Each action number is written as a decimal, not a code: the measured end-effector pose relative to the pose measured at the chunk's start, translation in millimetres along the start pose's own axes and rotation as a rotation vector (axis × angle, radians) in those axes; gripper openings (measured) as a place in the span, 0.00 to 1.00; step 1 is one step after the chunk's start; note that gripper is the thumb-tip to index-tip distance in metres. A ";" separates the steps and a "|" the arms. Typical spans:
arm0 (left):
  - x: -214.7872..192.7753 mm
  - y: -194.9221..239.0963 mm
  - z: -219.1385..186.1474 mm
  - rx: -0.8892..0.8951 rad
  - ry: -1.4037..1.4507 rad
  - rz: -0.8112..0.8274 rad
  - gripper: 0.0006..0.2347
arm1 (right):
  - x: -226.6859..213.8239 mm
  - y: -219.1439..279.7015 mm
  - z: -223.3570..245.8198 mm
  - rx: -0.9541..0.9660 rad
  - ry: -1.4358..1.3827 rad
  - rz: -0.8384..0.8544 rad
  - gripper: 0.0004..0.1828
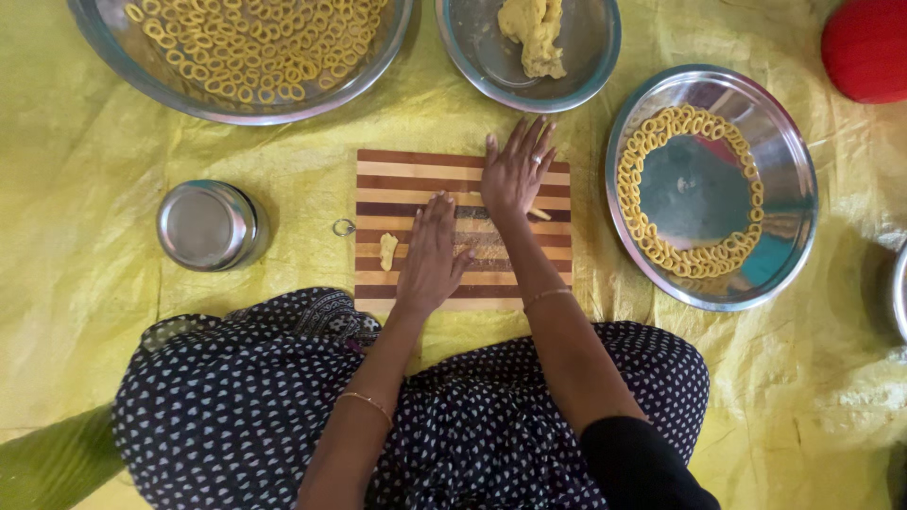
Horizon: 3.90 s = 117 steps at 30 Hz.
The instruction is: The person rolls small pieces of dough into thin ropes on a wooden board, then joins the ends to form rings. The rings are placed into a metal tray. The person repeats this process with multiple dough pieces.
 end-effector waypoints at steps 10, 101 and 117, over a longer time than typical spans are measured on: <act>-10.6 11.3 1.1 0.018 0.237 -0.251 0.34 | -3.8 118.7 2.9 -0.193 -0.012 -0.007 0.38; -5.0 -0.2 -1.1 0.001 -0.068 -0.027 0.37 | -3.6 60.2 8.9 -0.221 -0.059 0.014 0.42; -4.3 12.7 11.2 -0.173 0.279 -0.126 0.39 | -8.2 221.9 -7.1 -0.393 0.065 0.198 0.38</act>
Point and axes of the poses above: each hand's wrist, its own y-axis away from the middle knuckle, its own x-axis out of the palm, z = x × y, the point moved 4 cm from there along -y, towards the middle knuckle, and after that the axes turned 13 degrees about -y, right-handed, at the moved point
